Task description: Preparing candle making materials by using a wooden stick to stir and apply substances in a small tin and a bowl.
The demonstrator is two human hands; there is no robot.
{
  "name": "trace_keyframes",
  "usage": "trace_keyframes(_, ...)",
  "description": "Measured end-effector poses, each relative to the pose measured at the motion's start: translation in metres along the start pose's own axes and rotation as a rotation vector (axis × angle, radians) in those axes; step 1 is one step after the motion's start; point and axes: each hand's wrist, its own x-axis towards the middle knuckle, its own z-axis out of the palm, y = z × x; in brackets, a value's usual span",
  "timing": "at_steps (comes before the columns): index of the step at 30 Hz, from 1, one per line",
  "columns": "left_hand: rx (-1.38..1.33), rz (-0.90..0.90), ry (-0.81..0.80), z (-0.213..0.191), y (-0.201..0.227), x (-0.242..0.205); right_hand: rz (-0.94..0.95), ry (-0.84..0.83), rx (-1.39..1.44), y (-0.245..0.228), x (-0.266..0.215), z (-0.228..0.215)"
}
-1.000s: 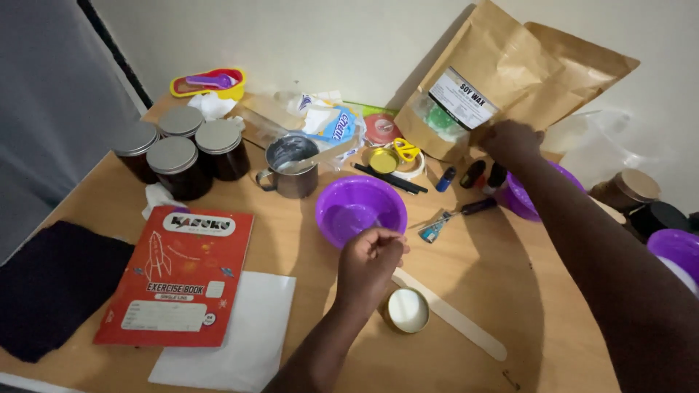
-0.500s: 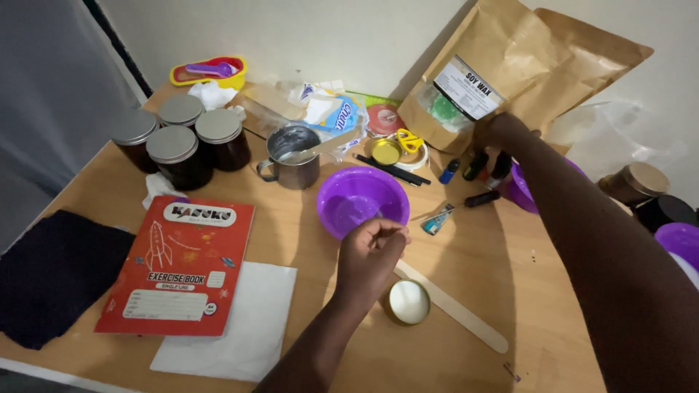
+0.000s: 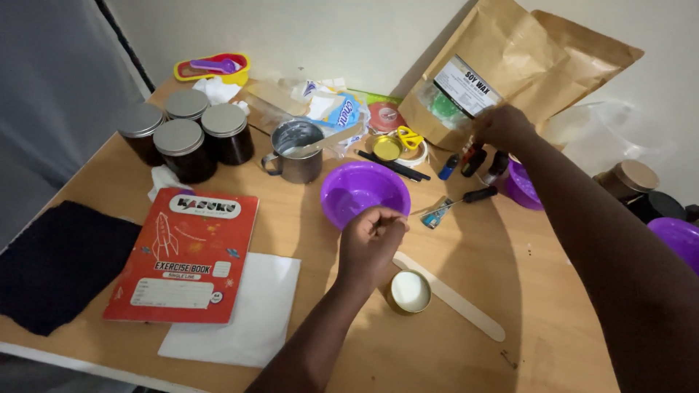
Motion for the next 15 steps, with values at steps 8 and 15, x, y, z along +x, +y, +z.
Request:
trace_keyframes(8,0.185,0.348,-0.006,0.002,-0.013,0.001,-0.037,0.035,0.347,-0.013,-0.026,-0.01)
trace_keyframes(15,0.284,0.573,0.041,-0.001,-0.017,0.004,0.136,0.244,0.504,-0.073,-0.115,-0.094)
